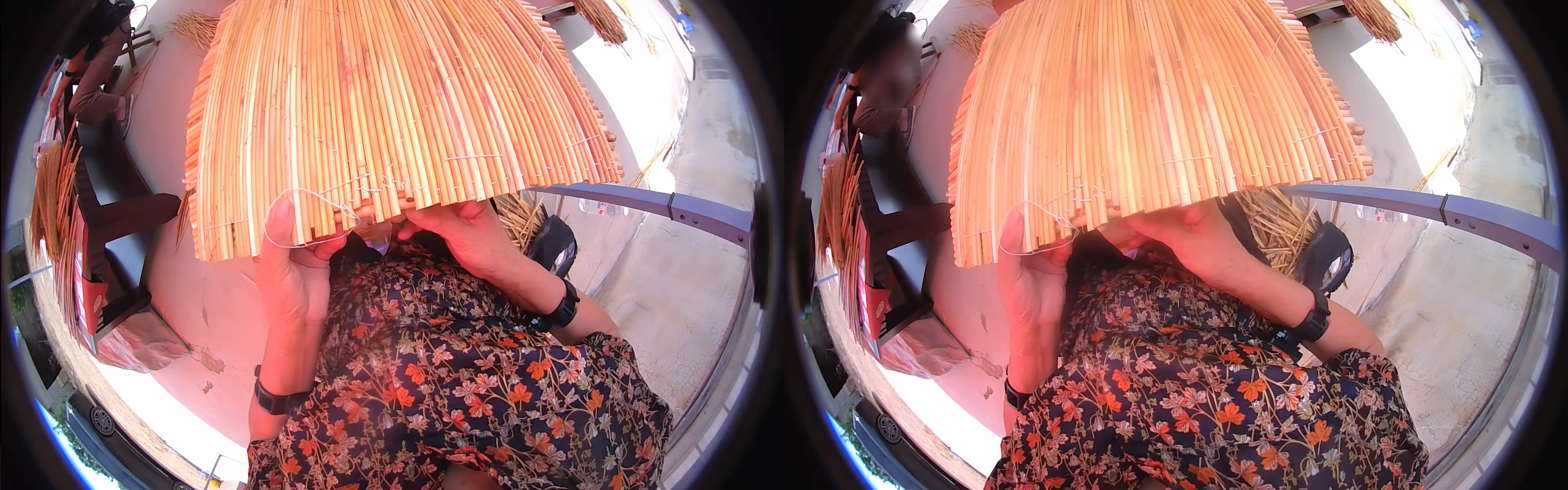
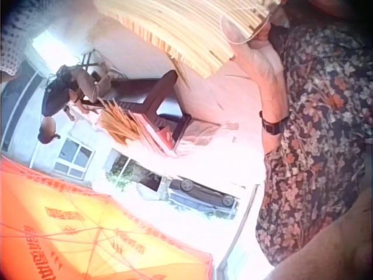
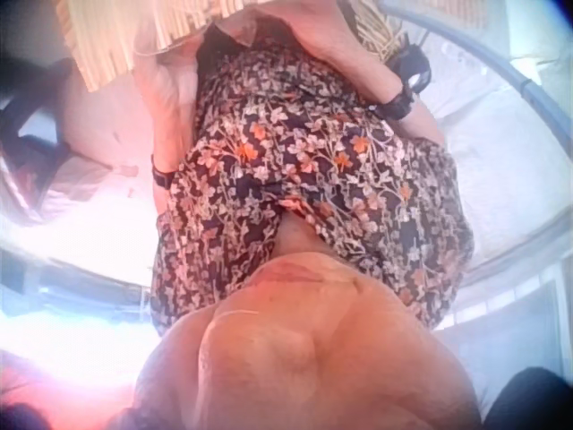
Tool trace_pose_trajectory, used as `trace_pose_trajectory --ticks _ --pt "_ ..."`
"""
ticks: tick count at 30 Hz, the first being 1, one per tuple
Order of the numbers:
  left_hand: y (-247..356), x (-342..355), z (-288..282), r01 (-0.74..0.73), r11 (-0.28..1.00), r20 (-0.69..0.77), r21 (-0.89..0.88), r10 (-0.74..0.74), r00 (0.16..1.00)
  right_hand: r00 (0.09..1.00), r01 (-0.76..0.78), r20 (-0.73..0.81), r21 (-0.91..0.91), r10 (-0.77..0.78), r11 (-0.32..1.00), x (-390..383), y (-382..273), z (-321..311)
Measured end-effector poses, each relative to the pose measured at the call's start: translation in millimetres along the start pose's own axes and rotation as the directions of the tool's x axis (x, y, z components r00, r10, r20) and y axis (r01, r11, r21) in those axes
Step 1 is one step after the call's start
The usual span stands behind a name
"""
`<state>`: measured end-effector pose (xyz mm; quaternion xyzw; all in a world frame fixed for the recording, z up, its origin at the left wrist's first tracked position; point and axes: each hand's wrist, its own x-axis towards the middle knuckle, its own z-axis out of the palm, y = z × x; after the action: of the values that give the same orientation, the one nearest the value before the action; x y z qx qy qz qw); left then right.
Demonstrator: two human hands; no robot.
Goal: The person weaves a large, fan-shaped bamboo mat by hand, using a needle and white thread to bind the bamboo strips together. They repeatedly pass the needle through the strips and pull the thread tight to secure the structure.
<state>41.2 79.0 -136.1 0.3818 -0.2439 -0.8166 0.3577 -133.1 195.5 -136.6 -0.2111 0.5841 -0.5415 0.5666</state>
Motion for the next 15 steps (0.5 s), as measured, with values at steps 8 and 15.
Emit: trace_pose_trajectory --ticks 8,15 --pt "3 -29 14 0.04 0.999 -0.099 -0.037 -0.044 0.994 0.983 -0.157 0.088 -0.029 0.159 0.987 19 11 9" --pt "3 -33 24 0.043 0.997 -0.169 0.06 -0.032 0.985 0.986 0.148 0.117 -0.318 -0.116 0.936 28 46 -6"
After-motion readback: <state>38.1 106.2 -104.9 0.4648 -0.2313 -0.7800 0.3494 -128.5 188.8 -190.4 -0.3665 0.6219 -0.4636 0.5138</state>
